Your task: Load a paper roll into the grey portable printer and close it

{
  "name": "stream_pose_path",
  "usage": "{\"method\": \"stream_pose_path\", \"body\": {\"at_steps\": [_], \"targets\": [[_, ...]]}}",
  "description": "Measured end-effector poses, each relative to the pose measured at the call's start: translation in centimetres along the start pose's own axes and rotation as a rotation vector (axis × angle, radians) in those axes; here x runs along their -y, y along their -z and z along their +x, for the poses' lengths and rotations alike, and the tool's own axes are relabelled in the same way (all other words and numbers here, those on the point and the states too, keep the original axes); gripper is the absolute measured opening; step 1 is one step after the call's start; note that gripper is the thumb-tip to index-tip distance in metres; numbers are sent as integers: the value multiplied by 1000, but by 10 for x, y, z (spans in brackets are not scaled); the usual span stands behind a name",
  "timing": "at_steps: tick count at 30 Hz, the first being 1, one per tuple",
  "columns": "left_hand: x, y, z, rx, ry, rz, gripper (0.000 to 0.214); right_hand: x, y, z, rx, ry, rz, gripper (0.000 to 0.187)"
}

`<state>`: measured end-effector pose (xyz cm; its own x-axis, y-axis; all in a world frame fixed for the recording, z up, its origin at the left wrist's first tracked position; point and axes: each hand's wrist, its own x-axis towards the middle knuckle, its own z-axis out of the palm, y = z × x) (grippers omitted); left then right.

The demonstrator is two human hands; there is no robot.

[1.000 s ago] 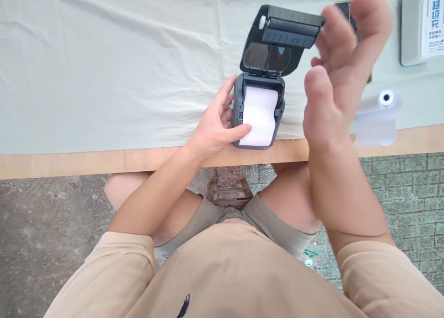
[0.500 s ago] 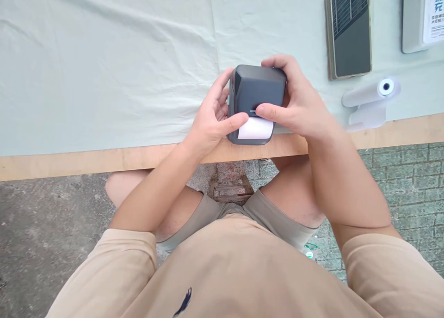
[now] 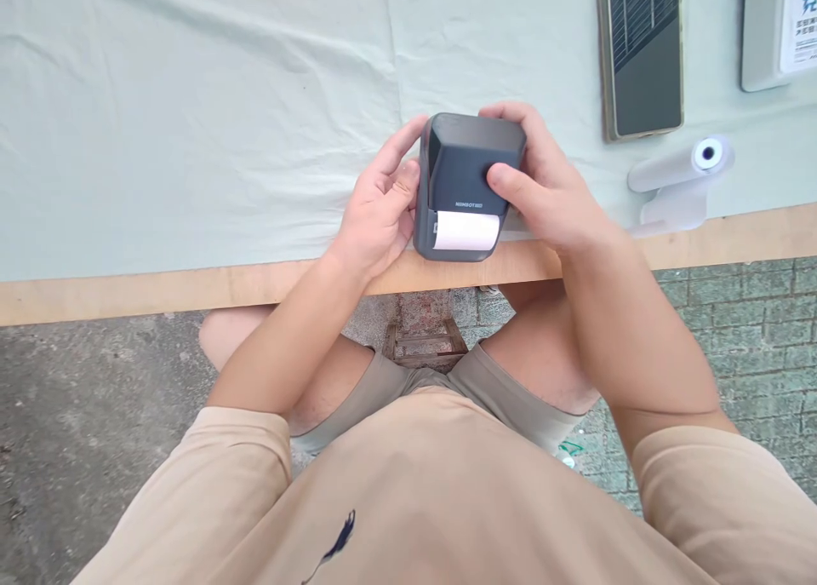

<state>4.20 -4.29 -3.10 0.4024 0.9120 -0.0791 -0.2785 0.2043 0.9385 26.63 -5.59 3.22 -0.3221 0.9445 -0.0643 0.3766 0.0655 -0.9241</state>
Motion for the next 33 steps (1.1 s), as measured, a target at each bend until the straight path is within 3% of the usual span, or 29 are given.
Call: {"method": "stream_pose_path", "body": {"at_steps": [4,7,9,11,13,15,18,20,23,26,28,30,33], "targets": [[3,0,0,1,-28,-5,81,4,7,-5,117,38,48,109],[0,-2,0,-14,-11,-25,79,6,12,-7,103,38,40,114],[-1,-3,1,-32,11,-45,78,5,13,-7,-51,87,-37,99],[-1,-3,2,-42,24,-57,77,4,11,-5,-351,137,-152,71],[1,-1,4,-38,21,-58,75,5,7,-4,-629,181,-216,57],[3,1,6,-21,16,-54,72,9,1,-2,-699,249,-178,49],[2,3,5,16,15,-56,72,19,-6,-2,-533,337,-116,29],[-2,2,3,47,11,-61,79,25,-8,-2,-471,318,-183,33],[-7,-1,1,74,1,-77,87,35,-7,-2,-453,267,-396,28],[-6,-3,2,70,1,-108,87,42,0,-2,-271,235,-653,16],[-3,-3,2,63,-9,-117,87,44,6,0,-159,208,-774,24],[-1,-3,2,54,-20,-113,87,45,10,4,-115,196,-861,35],[0,-3,2,52,-21,-114,83,49,11,13,-41,158,-969,21]]}}
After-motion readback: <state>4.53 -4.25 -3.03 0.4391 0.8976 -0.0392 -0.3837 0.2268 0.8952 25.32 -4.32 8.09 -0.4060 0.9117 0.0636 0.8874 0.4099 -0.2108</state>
